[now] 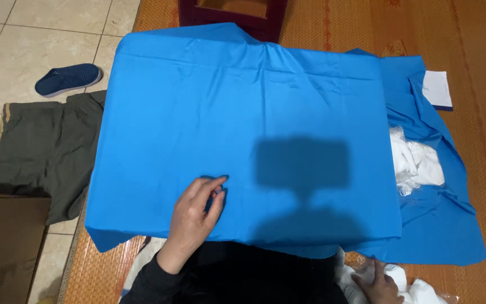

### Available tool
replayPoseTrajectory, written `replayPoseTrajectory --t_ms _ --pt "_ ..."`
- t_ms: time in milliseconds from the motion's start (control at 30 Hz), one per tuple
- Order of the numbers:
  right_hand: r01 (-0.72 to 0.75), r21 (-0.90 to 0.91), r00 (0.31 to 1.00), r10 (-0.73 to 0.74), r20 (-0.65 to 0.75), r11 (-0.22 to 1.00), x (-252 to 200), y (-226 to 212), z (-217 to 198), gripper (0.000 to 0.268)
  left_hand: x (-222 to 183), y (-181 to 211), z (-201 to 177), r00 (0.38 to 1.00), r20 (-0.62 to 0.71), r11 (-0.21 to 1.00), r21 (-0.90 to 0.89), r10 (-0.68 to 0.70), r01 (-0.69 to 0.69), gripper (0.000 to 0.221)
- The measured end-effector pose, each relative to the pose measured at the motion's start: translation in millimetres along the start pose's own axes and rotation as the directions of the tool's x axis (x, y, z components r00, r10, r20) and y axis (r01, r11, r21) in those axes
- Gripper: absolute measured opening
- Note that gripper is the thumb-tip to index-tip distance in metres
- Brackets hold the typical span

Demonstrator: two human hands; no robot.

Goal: Sorting and packaging fabric face masks into plastic bags

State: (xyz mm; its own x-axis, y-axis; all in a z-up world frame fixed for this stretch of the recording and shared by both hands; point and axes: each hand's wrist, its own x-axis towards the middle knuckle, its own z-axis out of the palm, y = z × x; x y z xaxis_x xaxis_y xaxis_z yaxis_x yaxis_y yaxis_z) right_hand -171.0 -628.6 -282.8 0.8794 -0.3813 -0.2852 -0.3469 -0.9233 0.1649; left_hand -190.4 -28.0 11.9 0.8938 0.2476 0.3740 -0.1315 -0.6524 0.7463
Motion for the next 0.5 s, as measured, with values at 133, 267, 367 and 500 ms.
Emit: replayPoseTrajectory --t_ms 133,267,367,500 --pt "-0.087 -0.124 0.991 0.099 0.094 0.989 -9.4 -26.2 -23.3 0.111 -0.8 -0.6 -1.0 1.0 0.014 1.0 0.008 0.015 -0.015 0.029" --pt "-0.104 -0.293 0.955 0.178 0.239 0.951 -7.0 -36.3 -27.8 0.104 0.1 2.6 -2.5 1.0 0.029 1.0 -0.001 -0.002 0.002 0.03" --pt "-0.01 -0.409 0.999 0.026 0.032 0.912 -6.7 -29.9 -14.4 0.101 -1.8 -1.5 -0.7 1.0 0.013 1.0 0.024 0.016 -0.016 0.029" --pt "0.005 -0.293 0.983 0.049 0.175 0.956 9.4 -22.8 -8.1 0.103 -3.2 1.6 -2.8 0.999 0.038 1.0 0.0 -0.001 0.001 0.03"
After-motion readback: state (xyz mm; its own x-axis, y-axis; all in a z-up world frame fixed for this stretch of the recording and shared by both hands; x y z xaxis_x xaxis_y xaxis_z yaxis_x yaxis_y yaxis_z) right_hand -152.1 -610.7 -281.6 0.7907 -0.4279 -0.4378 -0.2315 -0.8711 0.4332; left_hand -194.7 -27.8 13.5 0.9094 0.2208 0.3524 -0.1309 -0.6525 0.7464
